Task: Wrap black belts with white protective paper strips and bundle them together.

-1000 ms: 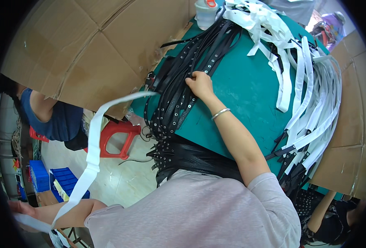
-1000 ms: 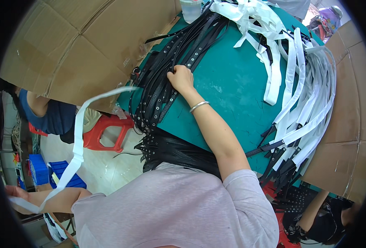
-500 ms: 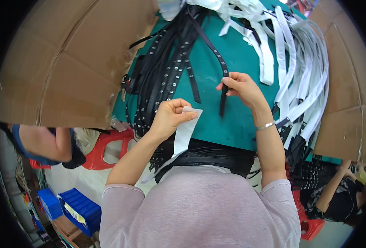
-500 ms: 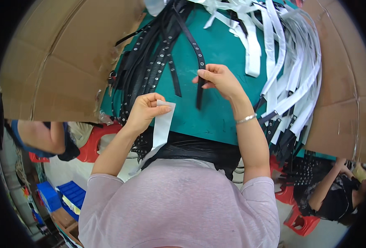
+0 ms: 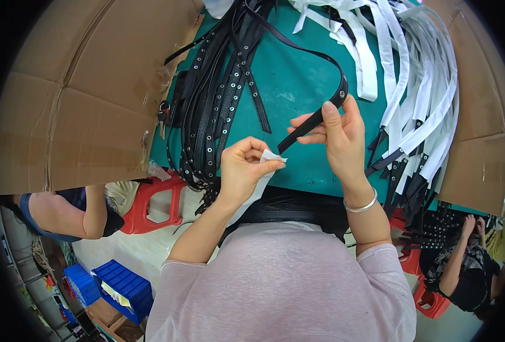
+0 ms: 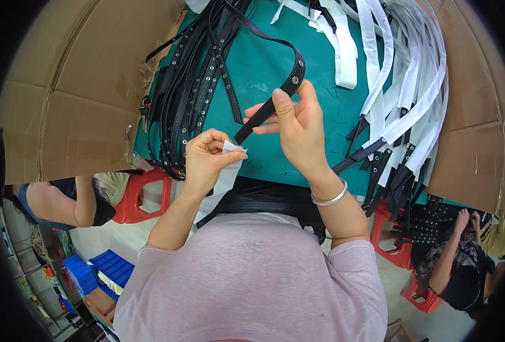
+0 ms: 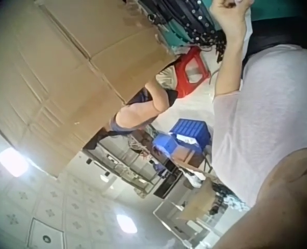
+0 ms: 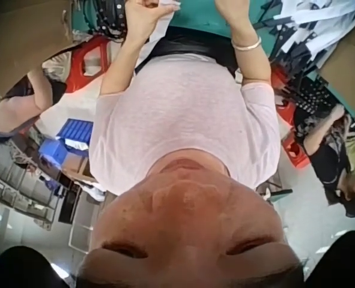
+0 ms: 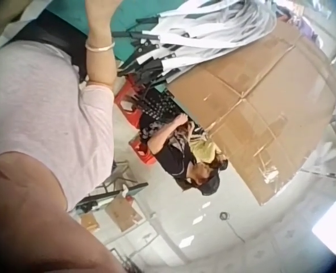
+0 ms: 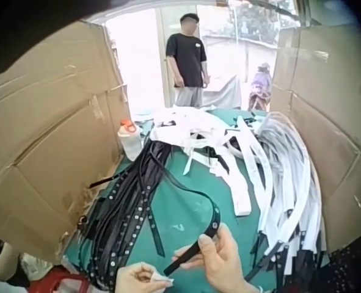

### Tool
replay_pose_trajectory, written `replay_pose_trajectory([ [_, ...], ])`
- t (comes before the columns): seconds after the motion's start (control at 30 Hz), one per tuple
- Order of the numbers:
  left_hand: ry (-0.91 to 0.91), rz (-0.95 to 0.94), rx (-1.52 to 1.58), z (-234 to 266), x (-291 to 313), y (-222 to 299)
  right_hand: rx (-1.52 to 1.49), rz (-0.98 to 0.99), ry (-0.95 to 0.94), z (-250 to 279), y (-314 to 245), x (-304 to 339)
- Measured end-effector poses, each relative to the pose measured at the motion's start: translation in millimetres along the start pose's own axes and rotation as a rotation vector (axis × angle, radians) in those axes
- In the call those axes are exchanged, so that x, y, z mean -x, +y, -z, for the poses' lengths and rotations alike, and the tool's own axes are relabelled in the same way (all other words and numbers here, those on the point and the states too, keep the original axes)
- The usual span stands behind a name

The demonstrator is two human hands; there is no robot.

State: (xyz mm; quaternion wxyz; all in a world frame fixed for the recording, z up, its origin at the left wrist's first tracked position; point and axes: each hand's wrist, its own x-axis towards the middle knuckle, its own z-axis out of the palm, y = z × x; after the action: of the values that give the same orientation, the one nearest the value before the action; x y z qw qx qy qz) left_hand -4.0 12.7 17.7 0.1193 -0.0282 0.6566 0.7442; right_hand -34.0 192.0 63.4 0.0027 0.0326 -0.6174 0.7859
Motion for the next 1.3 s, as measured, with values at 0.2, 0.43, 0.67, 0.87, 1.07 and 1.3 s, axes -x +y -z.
replay_pose_trajectory([
  [0.2,0.047,-0.063,-0.117,-1,2,2,-0.012,0.013,0.02,-6,1,5],
  [0.43,0.093,-0.113,-0.041,4,-1,-3,0.006,0.033,0.057,-2,0,7],
  [0.67,0.079,-0.099,-0.054,4,-3,1,0.001,0.04,0.047,-4,2,6],
  [0.87,0.013,-0.06,-0.097,7,-4,2,0.033,0.059,0.038,-4,6,6],
  [1.07,-0.086,-0.022,0.153,6,-6,-2,0.114,-0.075,-0.052,0,18,1],
  [1.3,-0.175,0.005,0.025,23,-5,-3,-0.14,-0.287,-0.169,-5,54,11],
])
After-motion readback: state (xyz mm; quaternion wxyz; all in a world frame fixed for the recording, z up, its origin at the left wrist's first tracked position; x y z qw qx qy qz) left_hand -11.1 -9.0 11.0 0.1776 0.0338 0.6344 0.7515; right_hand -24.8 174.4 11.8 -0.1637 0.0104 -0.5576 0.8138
